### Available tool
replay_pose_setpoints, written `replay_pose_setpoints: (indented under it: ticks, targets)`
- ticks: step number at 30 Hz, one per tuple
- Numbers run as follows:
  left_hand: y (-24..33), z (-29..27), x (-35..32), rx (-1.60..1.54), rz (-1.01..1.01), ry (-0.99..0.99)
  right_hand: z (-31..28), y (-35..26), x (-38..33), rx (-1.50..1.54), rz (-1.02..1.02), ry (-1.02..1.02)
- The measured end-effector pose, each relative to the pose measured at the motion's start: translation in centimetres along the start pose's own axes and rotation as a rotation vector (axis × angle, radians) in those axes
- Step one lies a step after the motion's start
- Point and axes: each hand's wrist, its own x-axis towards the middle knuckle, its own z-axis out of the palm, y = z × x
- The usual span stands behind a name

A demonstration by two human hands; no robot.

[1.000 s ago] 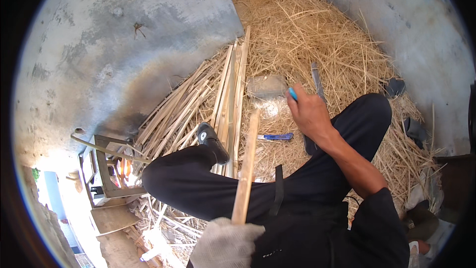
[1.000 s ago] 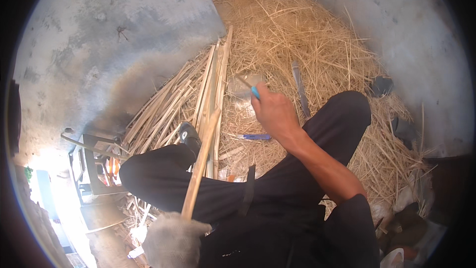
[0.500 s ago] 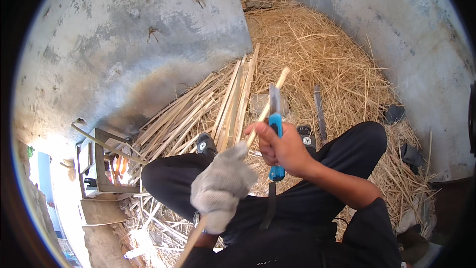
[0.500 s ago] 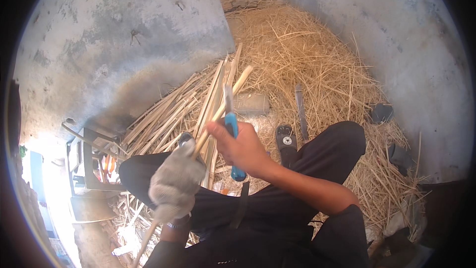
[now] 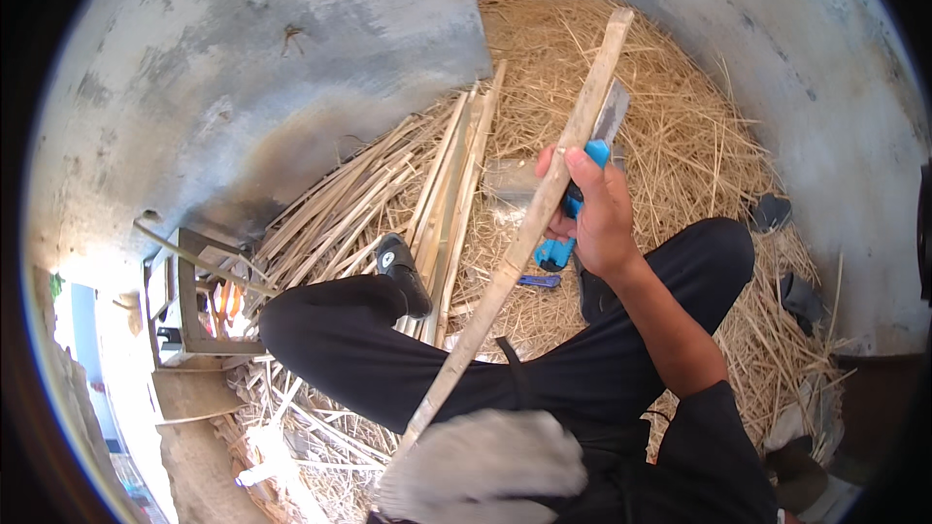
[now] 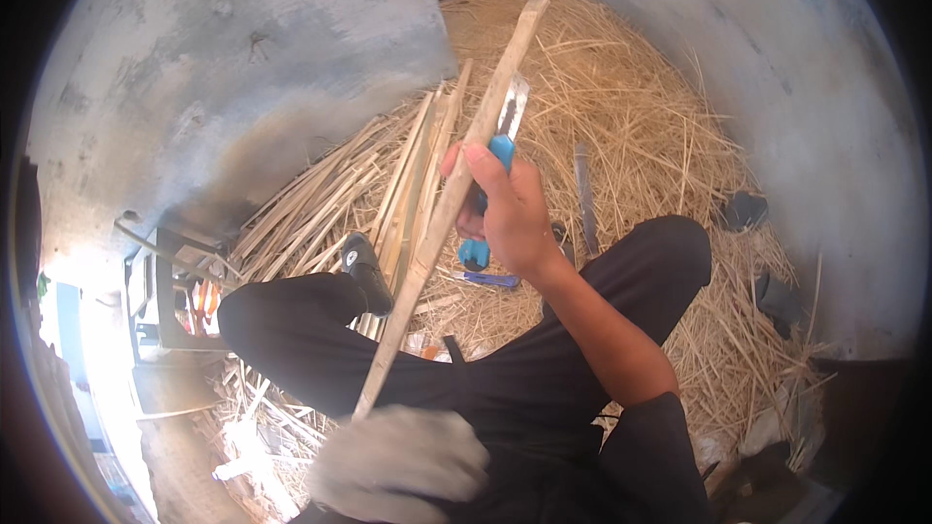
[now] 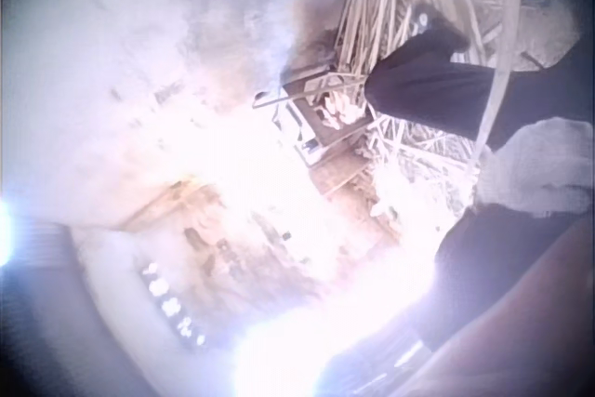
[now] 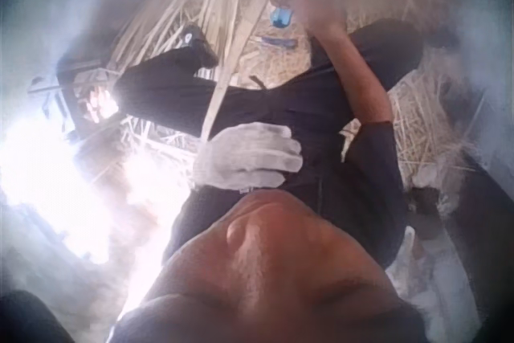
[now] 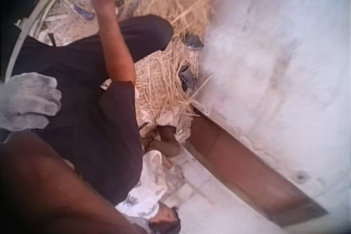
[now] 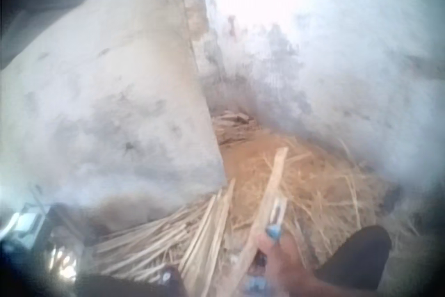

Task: The person sits on a straw-covered floor and uses a knife to split a long bamboo stick into thin strips. They hold the bamboo with a gloved left hand and repeatedly slice downward with the knife in the right hand, separating the material into narrow pieces.

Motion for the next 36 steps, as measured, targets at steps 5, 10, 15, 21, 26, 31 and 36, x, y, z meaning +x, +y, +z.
replay_pose_setpoints:
  ticks: [5,10,15,21,26,31,36]
  targets:
    - [2.7,-5.8,4.5,0.813,-0.881,0.575,2.3,-0.9,-1.2,-0.072,0.157,0.010]
    - [-0.7,-8.2,6.9,0.379,-0.863,0.654,2.1,-4.0,0.4,-0.802,-0.218,-0.130]
    - [-2.4,-9.5,6.8,-0.137,-0.706,0.733,-1.6,-7.5,2.7,-1.327,-0.542,-0.257]
    - [-3.7,-9.7,5.6,-0.289,-0.796,0.745,-2.3,-2.5,3.8,-1.539,-0.611,-0.353]
    - [-6.9,-11.0,4.3,-0.274,-0.833,0.889,-2.9,1.2,5.1,-1.708,-0.578,-0.264]
    - [-5.0,-9.3,2.3,-0.452,-0.771,0.824,-14.4,-2.0,11.4,-2.243,-0.170,0.462]
    - [-5.3,-9.8,1.3,-0.501,-0.687,0.902,-11.3,-3.6,6.7,-1.585,-0.387,0.362]
